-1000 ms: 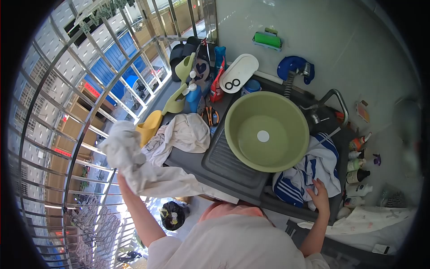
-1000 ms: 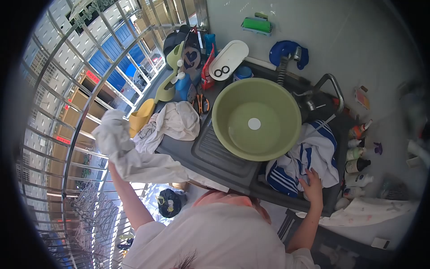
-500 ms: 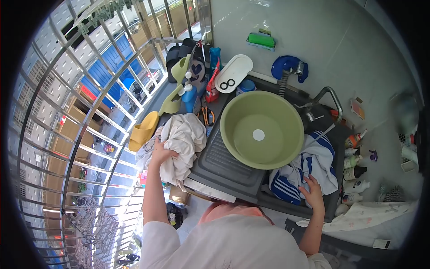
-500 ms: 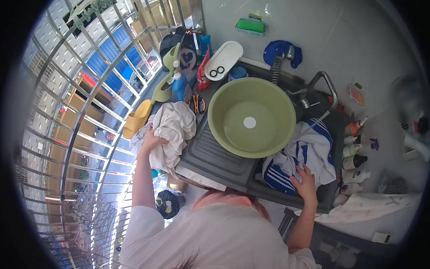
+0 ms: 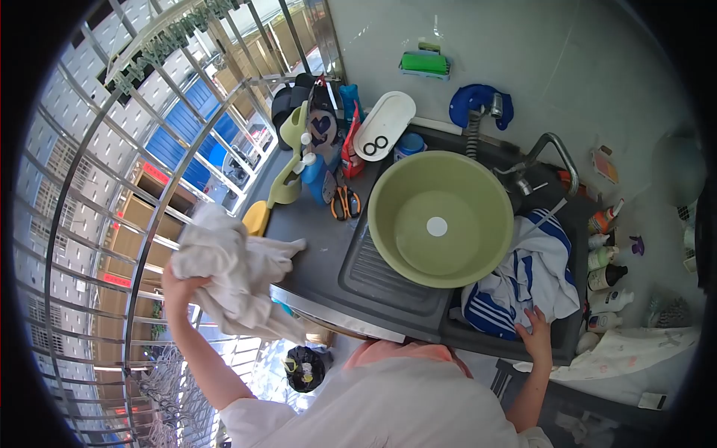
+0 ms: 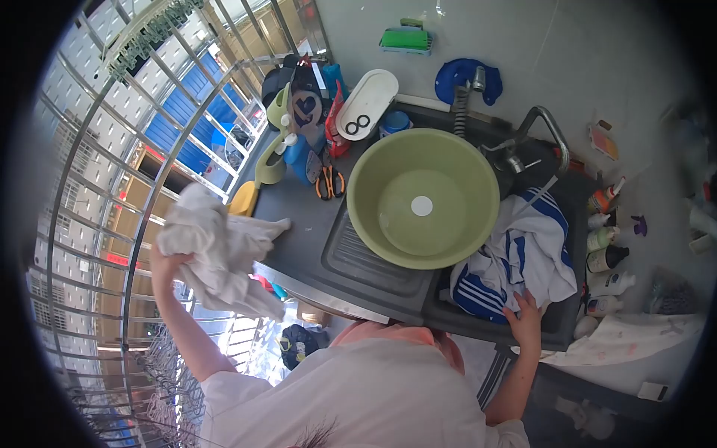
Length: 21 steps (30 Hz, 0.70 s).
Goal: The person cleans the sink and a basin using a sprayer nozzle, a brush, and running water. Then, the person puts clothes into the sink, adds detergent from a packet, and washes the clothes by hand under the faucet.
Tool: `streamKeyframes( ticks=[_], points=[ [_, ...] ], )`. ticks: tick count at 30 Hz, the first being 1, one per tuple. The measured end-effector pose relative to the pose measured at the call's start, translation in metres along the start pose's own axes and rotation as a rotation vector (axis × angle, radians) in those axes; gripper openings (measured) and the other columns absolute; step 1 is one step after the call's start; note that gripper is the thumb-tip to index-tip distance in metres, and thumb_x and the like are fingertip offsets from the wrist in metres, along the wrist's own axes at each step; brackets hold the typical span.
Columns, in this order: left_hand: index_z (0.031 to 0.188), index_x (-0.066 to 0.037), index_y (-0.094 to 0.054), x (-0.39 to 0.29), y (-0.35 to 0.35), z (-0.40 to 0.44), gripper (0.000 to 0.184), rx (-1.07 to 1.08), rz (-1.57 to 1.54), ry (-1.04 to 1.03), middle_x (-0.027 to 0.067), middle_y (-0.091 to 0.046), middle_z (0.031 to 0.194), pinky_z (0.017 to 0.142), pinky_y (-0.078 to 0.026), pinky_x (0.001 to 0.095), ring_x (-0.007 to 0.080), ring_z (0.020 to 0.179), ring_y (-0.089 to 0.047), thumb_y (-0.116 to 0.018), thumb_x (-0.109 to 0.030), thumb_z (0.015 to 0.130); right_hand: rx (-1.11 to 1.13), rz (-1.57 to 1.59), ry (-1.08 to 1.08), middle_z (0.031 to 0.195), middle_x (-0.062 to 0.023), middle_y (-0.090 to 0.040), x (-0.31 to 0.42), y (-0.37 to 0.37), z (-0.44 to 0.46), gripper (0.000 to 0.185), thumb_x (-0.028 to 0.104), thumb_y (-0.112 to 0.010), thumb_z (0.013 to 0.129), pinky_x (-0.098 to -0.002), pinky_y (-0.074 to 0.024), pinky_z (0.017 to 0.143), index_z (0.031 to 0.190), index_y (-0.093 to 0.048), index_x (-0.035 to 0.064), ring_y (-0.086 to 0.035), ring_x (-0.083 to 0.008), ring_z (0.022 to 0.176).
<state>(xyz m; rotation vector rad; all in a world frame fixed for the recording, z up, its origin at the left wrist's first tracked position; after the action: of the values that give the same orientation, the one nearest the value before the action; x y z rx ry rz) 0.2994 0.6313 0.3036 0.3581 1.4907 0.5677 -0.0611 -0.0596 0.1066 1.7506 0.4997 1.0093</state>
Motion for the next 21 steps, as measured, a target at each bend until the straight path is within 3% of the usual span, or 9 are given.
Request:
streamKeyframes(
  ticks=[3, 5, 7, 12, 15, 17, 19, 21],
  points=[
    [0.111, -0.001, -0.060, -0.047, 0.044, 0.022, 0.061, -0.165, -0.158, -0.123, 0.0058, -0.067, 0.102, 0.082, -0.050, 0.0285, 0.0170, 0.091, -0.064, -0.073, 0.007, 0.052, -0.015, -0.012, 0.007, 0.138, -0.0221, -0.046, 0.006, -0.002, 0.006, 0.051, 0.028, -0.071, 0.079, -0.0418, -0.0423, 0.096, 0.122, -0.060, 0.0044, -0.049, -0.0397, 0.120],
    [0.111, -0.001, -0.059, -0.086, 0.049, 0.045, 0.057, -0.220, -0.106, -0.340, 0.0046, -0.066, 0.101, 0.083, -0.049, 0.0275, 0.0155, 0.094, -0.062, -0.072, 0.009, 0.056, 0.000, 0.040, -0.018, 0.138, -0.0221, -0.046, 0.005, -0.008, 0.011, 0.051, 0.028, -0.071, 0.079, -0.0423, -0.0421, 0.096, 0.123, -0.060, 0.0045, -0.050, -0.0396, 0.120],
    [0.108, -0.003, -0.059, -0.110, 0.039, 0.074, 0.049, -0.236, 0.092, -0.440, 0.0032, -0.065, 0.098, 0.082, -0.048, 0.0271, 0.0145, 0.093, -0.061, -0.071, 0.009, 0.061, 0.012, 0.093, -0.047, 0.138, -0.0221, -0.046, 0.004, -0.015, 0.016, 0.051, 0.029, -0.071, 0.079, -0.0427, -0.0419, 0.097, 0.123, -0.060, 0.0047, -0.050, -0.0396, 0.119],
    [0.103, -0.004, -0.059, -0.145, -0.019, 0.146, 0.037, -0.279, 0.172, -0.765, 0.0015, -0.063, 0.100, 0.081, -0.047, 0.0266, 0.0134, 0.093, -0.059, -0.072, 0.002, 0.069, -0.026, 0.058, -0.055, 0.137, -0.0223, -0.047, 0.014, -0.011, 0.021, 0.052, 0.029, -0.072, 0.078, -0.0442, -0.0394, 0.099, 0.123, -0.060, 0.0061, -0.050, -0.0389, 0.120],
    [0.100, -0.005, -0.061, -0.159, -0.070, 0.173, 0.033, -0.327, 0.321, -0.980, 0.0067, -0.062, 0.097, 0.087, -0.043, 0.0325, 0.0239, 0.095, -0.056, -0.074, -0.005, 0.069, -0.003, -0.006, -0.094, 0.137, -0.0221, -0.046, 0.008, -0.012, 0.023, 0.052, 0.030, -0.072, 0.078, -0.0469, -0.0341, 0.104, 0.123, -0.060, 0.0069, -0.049, -0.0383, 0.122],
    [0.098, -0.006, -0.062, -0.138, -0.108, 0.201, 0.032, -0.292, 0.224, -0.927, 0.0083, -0.062, 0.097, 0.088, -0.042, 0.0339, 0.0273, 0.095, -0.054, -0.075, -0.008, 0.068, 0.015, -0.001, -0.116, 0.138, -0.0216, -0.046, 0.009, -0.010, 0.025, 0.052, 0.030, -0.072, 0.078, -0.0485, -0.0313, 0.105, 0.123, -0.060, 0.0070, -0.048, -0.0382, 0.123],
    [0.101, -0.008, -0.062, -0.057, -0.158, 0.268, 0.040, 0.005, 0.026, -0.453, 0.0078, -0.063, 0.103, 0.083, -0.046, 0.0350, 0.0241, 0.096, -0.058, -0.077, -0.008, 0.064, 0.053, -0.002, -0.149, 0.138, -0.0210, -0.046, 0.010, -0.008, 0.021, 0.052, 0.031, -0.071, 0.078, -0.0502, -0.0285, 0.107, 0.123, -0.060, 0.0072, -0.046, -0.0380, 0.125],
    [0.117, -0.012, -0.059, 0.043, -0.206, 0.297, 0.059, 0.108, 0.097, -0.057, 0.0052, -0.064, 0.107, 0.081, -0.050, 0.0356, 0.0209, 0.095, -0.060, -0.078, -0.010, 0.061, 0.047, -0.038, -0.198, 0.139, -0.0198, -0.046, 0.011, -0.002, 0.024, 0.051, 0.032, -0.070, 0.079, -0.0516, -0.0275, 0.108, 0.123, -0.060, 0.0076, -0.045, -0.0376, 0.126]
  ],
)
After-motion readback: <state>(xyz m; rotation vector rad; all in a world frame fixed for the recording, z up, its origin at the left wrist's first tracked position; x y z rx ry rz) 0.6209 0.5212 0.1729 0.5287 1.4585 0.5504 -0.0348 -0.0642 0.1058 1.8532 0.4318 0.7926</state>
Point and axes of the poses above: each hand's wrist, its own z-axis towards the middle knuckle, its own y-axis out of the back of the hand, x = y × z, the point moved 9 cm from there along z, towards the middle knuckle
